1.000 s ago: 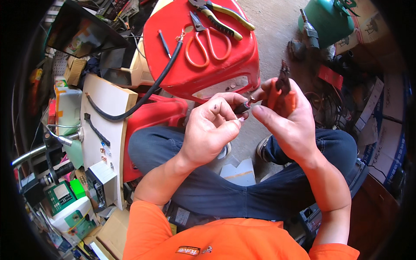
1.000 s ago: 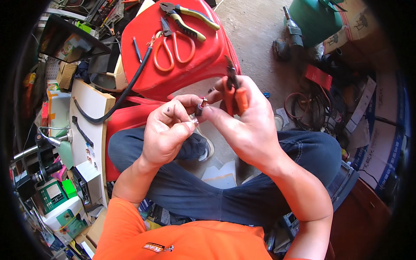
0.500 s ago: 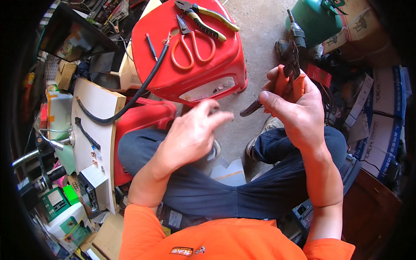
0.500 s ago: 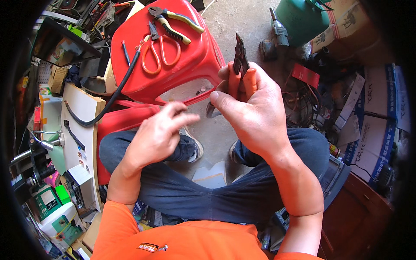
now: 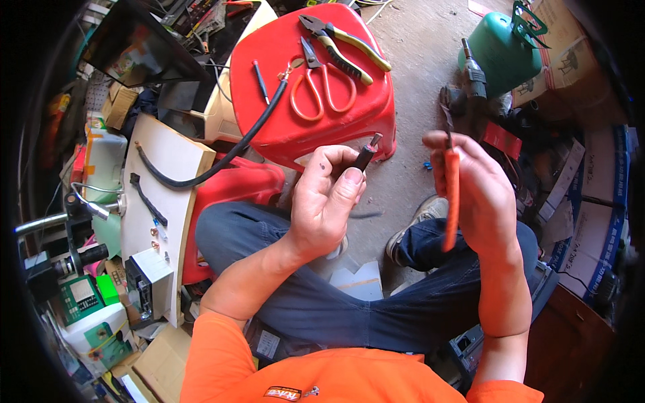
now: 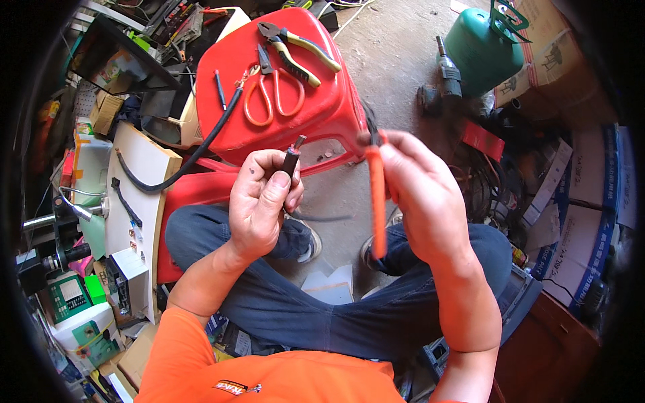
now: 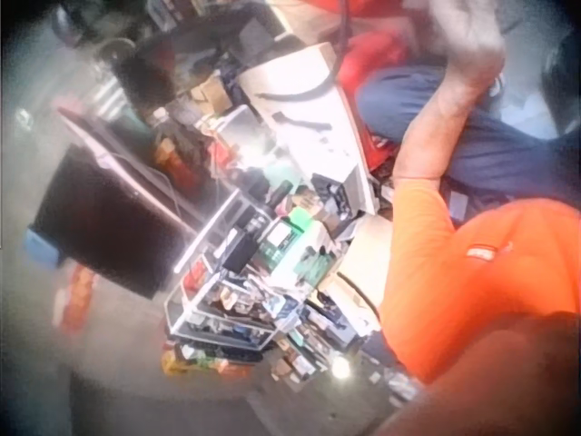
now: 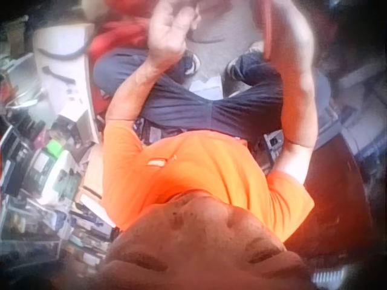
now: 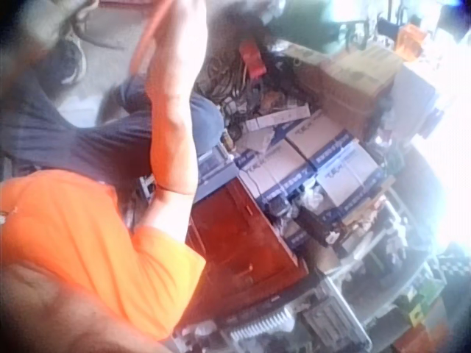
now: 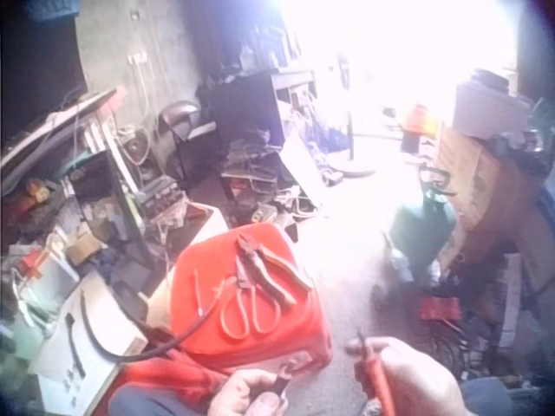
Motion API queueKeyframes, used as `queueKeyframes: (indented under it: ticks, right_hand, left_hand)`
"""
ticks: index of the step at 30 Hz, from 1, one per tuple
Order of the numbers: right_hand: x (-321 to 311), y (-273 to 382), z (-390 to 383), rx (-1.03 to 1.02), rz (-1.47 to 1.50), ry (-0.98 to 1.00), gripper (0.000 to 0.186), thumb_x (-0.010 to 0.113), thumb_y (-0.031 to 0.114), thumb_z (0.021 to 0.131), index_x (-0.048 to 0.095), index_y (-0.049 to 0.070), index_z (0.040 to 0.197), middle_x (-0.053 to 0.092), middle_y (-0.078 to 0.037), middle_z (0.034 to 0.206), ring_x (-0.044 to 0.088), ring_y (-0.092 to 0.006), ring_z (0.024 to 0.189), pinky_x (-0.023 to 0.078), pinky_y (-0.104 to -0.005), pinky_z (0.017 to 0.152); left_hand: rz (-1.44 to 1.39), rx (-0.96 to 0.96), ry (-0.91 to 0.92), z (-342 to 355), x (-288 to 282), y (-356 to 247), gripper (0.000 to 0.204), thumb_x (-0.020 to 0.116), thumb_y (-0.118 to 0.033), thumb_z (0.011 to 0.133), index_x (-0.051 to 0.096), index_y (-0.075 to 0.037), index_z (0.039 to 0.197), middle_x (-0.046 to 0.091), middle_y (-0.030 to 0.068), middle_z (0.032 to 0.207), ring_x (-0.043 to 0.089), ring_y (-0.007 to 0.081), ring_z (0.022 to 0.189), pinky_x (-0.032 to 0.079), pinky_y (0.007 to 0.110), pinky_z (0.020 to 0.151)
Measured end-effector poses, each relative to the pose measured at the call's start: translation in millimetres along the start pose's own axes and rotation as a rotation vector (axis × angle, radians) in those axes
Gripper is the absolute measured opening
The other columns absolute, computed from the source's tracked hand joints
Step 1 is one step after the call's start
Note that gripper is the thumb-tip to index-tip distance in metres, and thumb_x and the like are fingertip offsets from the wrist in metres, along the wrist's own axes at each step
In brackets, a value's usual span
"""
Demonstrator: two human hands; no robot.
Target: The person strips the insulation off the ends of two black wires using wire cutters. They then insert a copper ring terminal onto each wire end and use pliers to crimp the terminals securely onto the wires.
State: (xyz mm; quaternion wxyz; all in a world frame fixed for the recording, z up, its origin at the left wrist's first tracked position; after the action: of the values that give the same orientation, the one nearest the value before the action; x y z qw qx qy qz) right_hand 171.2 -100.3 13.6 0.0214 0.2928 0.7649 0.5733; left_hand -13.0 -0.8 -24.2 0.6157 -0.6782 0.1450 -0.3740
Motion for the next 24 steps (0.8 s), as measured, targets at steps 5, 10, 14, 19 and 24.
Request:
queueKeyframes:
  ticks: [5, 10, 14, 19, 24]
  right_hand:
    - [-0.8, -5.9, -1.4, 0.017, 0.149, 0.026, 0.029, 0.055, 0.028, 0.100, 0.062, 0.000, 0.097, 0.057, 0.000, 0.078, 0.048, -0.0042, 0.066, 0.039, -0.0210, 0.054]
    - [-6.9, -19.4, 1.2, -0.150, 0.207, 0.201, 0.037, 0.046, 0.034, 0.103, 0.059, 0.000, 0.096, 0.060, -0.007, 0.093, 0.053, -0.0239, 0.101, 0.047, -0.0385, 0.081]
    - [1.6, -26.3, -9.0, -0.075, 0.436, 0.354, 0.041, 0.043, 0.038, 0.103, 0.056, 0.000, 0.110, 0.062, -0.012, 0.112, 0.050, -0.0371, 0.125, 0.044, -0.0504, 0.098]
    - [14.2, -11.1, -14.7, -0.077, 0.203, 0.365, 0.042, 0.050, 0.035, 0.101, 0.052, -0.002, 0.120, 0.057, -0.007, 0.111, 0.048, -0.0160, 0.102, 0.040, -0.0317, 0.085]
    - [12.0, -3.7, -12.9, -0.563, -0.703, 0.306, 0.032, 0.074, 0.014, 0.081, 0.053, 0.000, 0.101, 0.059, -0.013, 0.086, 0.058, -0.0247, 0.070, 0.048, -0.0310, 0.066]
  left_hand:
    - [0.051, -0.011, -0.009, -2.6, -5.5, -7.3, 0.025, 0.057, -0.015, 0.099, 0.047, 0.000, 0.116, 0.054, 0.0065, 0.092, 0.045, 0.0076, 0.065, 0.039, 0.021, 0.058]
    - [0.009, -0.014, -0.010, -4.5, -9.0, -10.1, 0.029, 0.059, -0.018, 0.098, 0.048, 0.001, 0.117, 0.055, 0.0076, 0.091, 0.045, 0.0075, 0.062, 0.038, 0.021, 0.056]
    - [-0.001, -0.030, -0.019, -5.9, -9.6, -10.6, 0.030, 0.059, -0.019, 0.098, 0.048, 0.001, 0.117, 0.056, 0.0083, 0.091, 0.045, 0.0075, 0.062, 0.038, 0.022, 0.055]
    - [-0.036, -0.030, -0.007, -6.2, -10.5, -11.5, 0.029, 0.059, -0.019, 0.098, 0.048, 0.000, 0.117, 0.056, 0.0089, 0.092, 0.044, 0.0074, 0.061, 0.037, 0.021, 0.054]
    - [-0.049, -0.034, 0.008, -5.0, -11.5, -13.3, 0.029, 0.059, -0.020, 0.098, 0.048, 0.000, 0.117, 0.056, 0.0090, 0.091, 0.043, 0.0068, 0.060, 0.036, 0.021, 0.053]
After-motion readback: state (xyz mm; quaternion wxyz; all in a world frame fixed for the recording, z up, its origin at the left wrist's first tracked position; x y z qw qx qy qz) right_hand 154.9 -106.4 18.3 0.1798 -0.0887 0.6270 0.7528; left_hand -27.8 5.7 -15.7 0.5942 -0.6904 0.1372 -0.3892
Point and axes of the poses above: each hand's wrist, its own z-axis towards the middle knuckle, its own x-axis out of the palm, y = z × x, the point moved 2 cm from there along z, towards the middle knuckle
